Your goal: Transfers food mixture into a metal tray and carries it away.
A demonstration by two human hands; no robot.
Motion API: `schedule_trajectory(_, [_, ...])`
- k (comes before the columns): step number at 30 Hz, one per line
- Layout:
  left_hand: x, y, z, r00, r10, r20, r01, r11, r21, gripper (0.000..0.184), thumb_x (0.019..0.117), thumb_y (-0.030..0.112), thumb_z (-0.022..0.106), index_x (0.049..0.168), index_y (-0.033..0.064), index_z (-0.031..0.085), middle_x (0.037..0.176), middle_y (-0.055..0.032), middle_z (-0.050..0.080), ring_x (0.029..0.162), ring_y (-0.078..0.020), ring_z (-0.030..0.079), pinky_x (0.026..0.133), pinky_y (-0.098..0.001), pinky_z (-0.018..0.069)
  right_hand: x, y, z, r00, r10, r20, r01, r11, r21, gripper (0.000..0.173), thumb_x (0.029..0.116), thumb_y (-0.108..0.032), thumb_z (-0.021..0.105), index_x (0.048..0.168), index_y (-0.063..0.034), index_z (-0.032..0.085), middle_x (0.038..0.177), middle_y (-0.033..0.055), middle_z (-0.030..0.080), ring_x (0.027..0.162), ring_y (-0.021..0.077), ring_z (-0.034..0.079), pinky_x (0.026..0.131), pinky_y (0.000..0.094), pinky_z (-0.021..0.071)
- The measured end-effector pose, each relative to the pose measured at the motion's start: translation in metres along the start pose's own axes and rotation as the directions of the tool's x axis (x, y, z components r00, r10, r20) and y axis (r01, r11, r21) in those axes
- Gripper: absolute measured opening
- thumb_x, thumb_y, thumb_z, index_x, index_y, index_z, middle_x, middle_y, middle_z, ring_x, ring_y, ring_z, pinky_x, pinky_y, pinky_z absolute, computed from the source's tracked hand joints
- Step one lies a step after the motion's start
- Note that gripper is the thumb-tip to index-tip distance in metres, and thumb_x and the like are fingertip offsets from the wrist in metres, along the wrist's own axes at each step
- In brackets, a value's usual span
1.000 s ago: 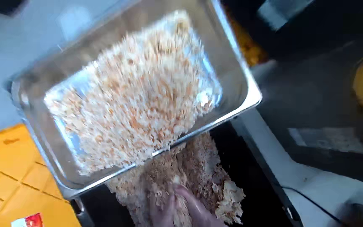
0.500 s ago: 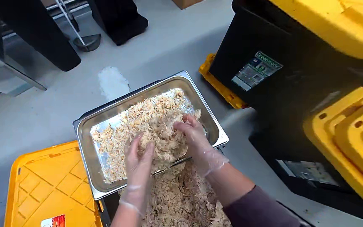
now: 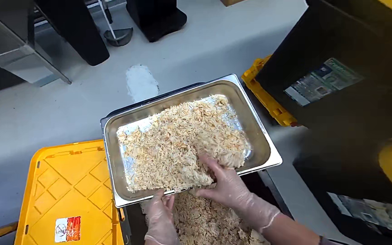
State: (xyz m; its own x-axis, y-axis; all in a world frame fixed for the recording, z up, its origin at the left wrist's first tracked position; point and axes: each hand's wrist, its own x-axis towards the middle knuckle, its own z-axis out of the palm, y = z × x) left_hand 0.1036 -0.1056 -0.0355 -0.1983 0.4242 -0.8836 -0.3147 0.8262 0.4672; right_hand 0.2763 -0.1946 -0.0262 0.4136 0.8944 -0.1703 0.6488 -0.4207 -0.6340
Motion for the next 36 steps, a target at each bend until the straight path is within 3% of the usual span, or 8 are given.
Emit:
schedule_trajectory(2, [-0.002,0.001,0.003,1.0,-0.01,-0.017,0.01,1.0,0.005,0.036,0.1004,0.0,0.055,0.136,-0.0027,0.046,0.112,-0.0207,0.056,0.087,-0.026,0.061,0.075,-0.0366,0.0561,0.006,-0.022,0.019,0.978,0.154,0.142,-0.139,0.984,-0.114,0.1,0.0744,-0.06,0.084,0.159,-0.033,0.038,0.159,0.016,0.044,0.145,0.0448,0.041,0.113,0.0705,0.0331])
schedule_trajectory(4, [-0.002,0.0,0.004,1.0,-0.001,-0.024,0.001,1.0,0.009,0.032,0.1018,0.001,0.053,0.133,-0.0024,0.047,0.105,-0.0191,0.056,0.08,-0.0248,0.062,0.071,-0.0356,0.0576,0.022,-0.041,0.036,0.958,0.221,0.182,-0.192,0.968,-0.163,0.101,0.0772,-0.064,0.079,0.162,-0.036,0.031,0.169,0.0242,0.016,0.153,0.0529,0.015,0.115,0.0742,0.0218])
schedule_trajectory(10, [-0.001,-0.002,0.002,1.0,0.001,-0.002,0.0,1.0,0.005,0.037,0.1013,0.002,0.054,0.136,-0.0013,0.045,0.111,-0.0218,0.058,0.084,-0.0266,0.063,0.072,-0.0375,0.0576,0.083,-0.101,0.072,0.951,0.229,0.205,-0.182,0.957,-0.225,0.105,0.0802,-0.04,0.084,0.163,-0.042,0.02,0.171,0.0227,-0.001,0.144,0.0618,0.024,0.095,0.0735,0.0437])
schedule_trajectory(16, [0.004,-0.002,0.001,0.999,0.039,0.002,-0.039,0.998,-0.04,0.039,0.1005,0.0,0.055,0.138,-0.0011,0.043,0.103,-0.0218,0.059,0.075,-0.0268,0.065,0.066,-0.0394,0.0601,0.147,-0.111,0.053,0.959,0.099,0.264,0.027,0.9,-0.435,0.047,0.0852,0.002,0.075,0.129,-0.0137,0.071,0.168,0.0166,0.023,0.146,0.0553,0.026,0.095,0.0779,0.0405])
schedule_trajectory(22, [0.0,0.003,0.0,1.0,0.01,0.003,-0.01,0.999,-0.043,0.034,0.1006,0.0,0.054,0.133,-0.0019,0.044,0.099,-0.0199,0.058,0.071,-0.024,0.064,0.062,-0.0361,0.0597,0.159,-0.054,-0.02,0.993,0.104,0.064,-0.059,0.866,-0.497,0.068,0.079,-0.02,0.084,0.142,-0.0318,0.06,0.142,0.0259,0.054,0.137,0.0562,0.04,0.087,0.0767,0.0421])
schedule_trajectory(27, [0.006,-0.004,-0.029,0.982,0.052,0.18,-0.081,0.985,0.154,0.033,0.1054,0.01,0.053,0.134,-0.0022,0.044,0.108,-0.0182,0.062,0.085,-0.022,0.069,0.075,-0.0356,0.0606,0.093,-0.038,-0.071,0.962,0.257,0.092,-0.232,0.948,-0.22,0.085,0.0821,-0.043,0.085,0.156,-0.0397,0.043,0.169,0.028,0.011,0.15,0.059,0.013,0.108,0.0802,0.0261])
schedule_trajectory(31, [0.044,-0.044,-0.083,0.904,-0.067,0.423,-0.277,0.662,0.697,0.034,0.1026,0.013,0.058,0.129,-0.0078,0.057,0.128,-0.0231,0.062,0.118,-0.0302,0.062,0.101,-0.0466,0.0525,-0.08,-0.003,-0.001,0.969,0.047,-0.241,-0.053,0.998,-0.018,0.027,0.0944,-0.02,0.066,0.115,-0.0059,0.076,0.126,0.0159,0.07,0.118,0.0288,0.068,0.099,0.0469,0.0571])
schedule_trajectory(36, [0.129,-0.117,-0.053,0.854,-0.276,0.441,-0.391,0.219,0.894,0.046,0.1104,0.028,0.041,0.149,0.0038,0.049,0.154,-0.0185,0.047,0.144,-0.0292,0.044,0.119,-0.049,0.0357,-0.073,0.082,0.147,0.654,0.558,0.51,-0.654,0.756,0.012,0.052,0.1092,-0.03,0.047,0.154,-0.0035,0.044,0.158,0.0217,0.042,0.145,0.0338,0.044,0.121,0.0482,0.0349])
